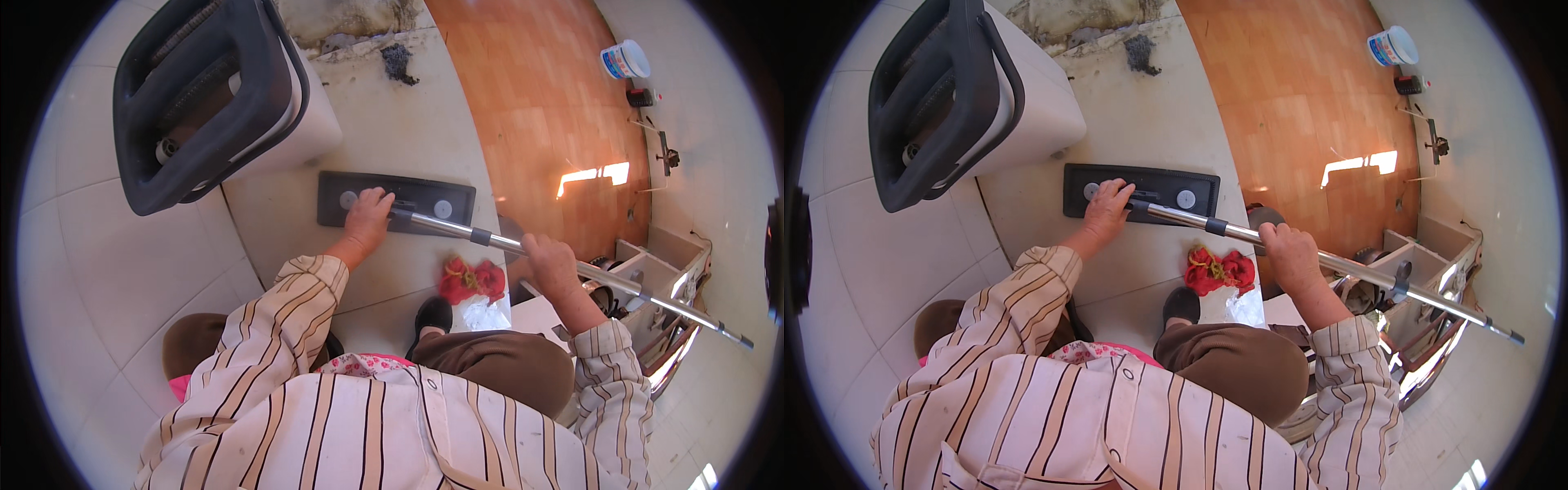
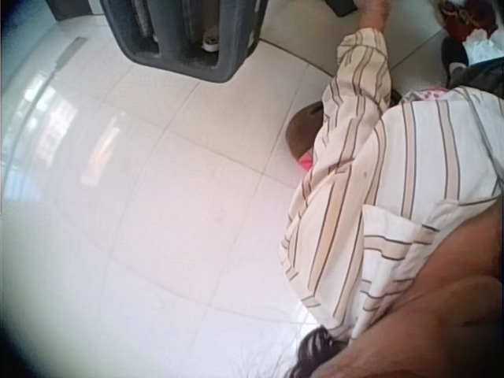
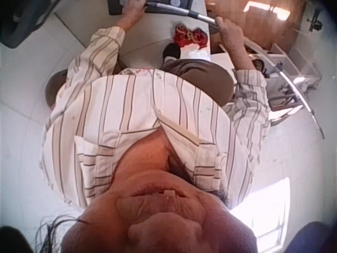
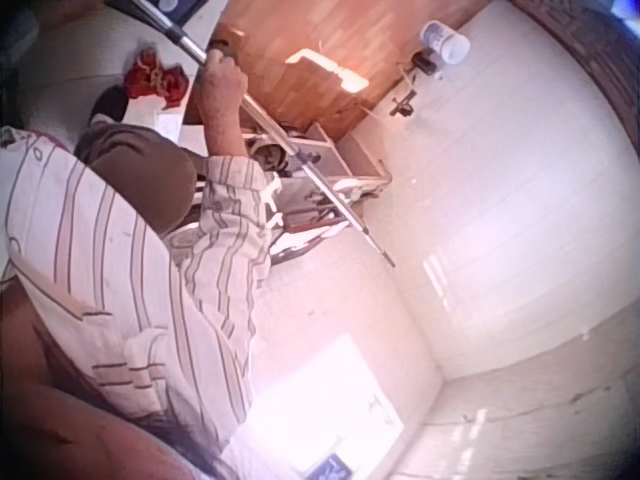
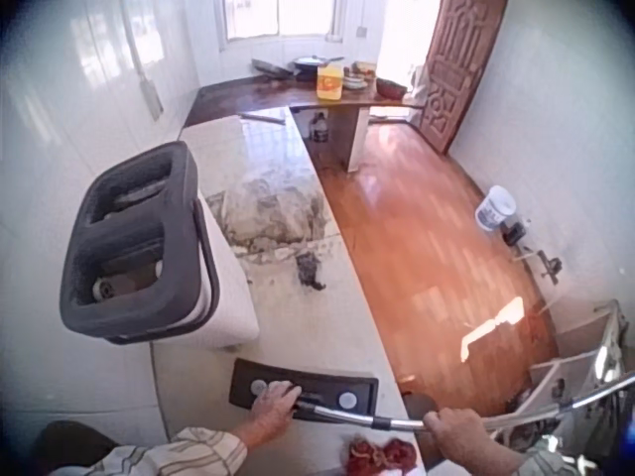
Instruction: The person assembles a mop by attaching the flat mop head to the pole handle, using a screwdriver to tighten the connection point.
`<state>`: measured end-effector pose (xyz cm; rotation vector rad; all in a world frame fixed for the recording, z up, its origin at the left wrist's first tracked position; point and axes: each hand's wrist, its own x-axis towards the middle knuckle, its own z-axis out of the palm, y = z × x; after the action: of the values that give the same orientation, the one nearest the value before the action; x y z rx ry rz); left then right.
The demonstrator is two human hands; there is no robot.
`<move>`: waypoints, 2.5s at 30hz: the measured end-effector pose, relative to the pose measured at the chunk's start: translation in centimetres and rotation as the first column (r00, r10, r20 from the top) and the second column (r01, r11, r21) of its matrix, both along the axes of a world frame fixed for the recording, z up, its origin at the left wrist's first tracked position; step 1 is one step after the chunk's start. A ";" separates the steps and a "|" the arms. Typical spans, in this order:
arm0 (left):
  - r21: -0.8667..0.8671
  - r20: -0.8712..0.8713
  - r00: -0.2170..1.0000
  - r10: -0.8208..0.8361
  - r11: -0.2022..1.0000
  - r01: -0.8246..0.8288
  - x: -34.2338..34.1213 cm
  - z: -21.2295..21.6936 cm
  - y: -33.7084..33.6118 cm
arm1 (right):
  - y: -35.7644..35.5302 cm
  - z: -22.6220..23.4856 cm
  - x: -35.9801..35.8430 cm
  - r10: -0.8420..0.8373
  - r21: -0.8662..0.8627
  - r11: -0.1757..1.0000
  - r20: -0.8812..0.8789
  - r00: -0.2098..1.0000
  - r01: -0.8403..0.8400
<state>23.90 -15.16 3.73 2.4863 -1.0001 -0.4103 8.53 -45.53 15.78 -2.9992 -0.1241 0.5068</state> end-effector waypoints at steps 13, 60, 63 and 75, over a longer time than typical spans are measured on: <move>0.192 0.256 0.962 0.091 0.971 -0.143 -1.2 -1.8 -1.4 | -0.7 -0.4 -0.7 0.001 0.073 0.997 -0.126 0.992 0.008; 0.628 -0.578 -0.778 0.248 -0.473 -0.618 -0.7 -0.9 -11.8 | -1.6 -0.4 0.6 -0.104 -0.021 0.994 -0.376 0.921 0.104; 0.600 -0.551 -0.780 0.298 -0.508 -0.618 -0.5 -0.8 -11.9 | -1.3 -0.3 0.8 -0.101 -0.037 0.995 -0.382 0.919 0.094; 0.573 -0.582 -0.724 0.370 -0.446 -0.688 -1.9 -2.0 -11.5 | -2.2 -1.2 0.7 -0.078 -0.020 0.997 -0.352 0.933 0.076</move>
<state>22.03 -26.63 1.75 1.1596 1.6575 -0.4257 9.27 -47.78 14.59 -2.8455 0.0229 1.0239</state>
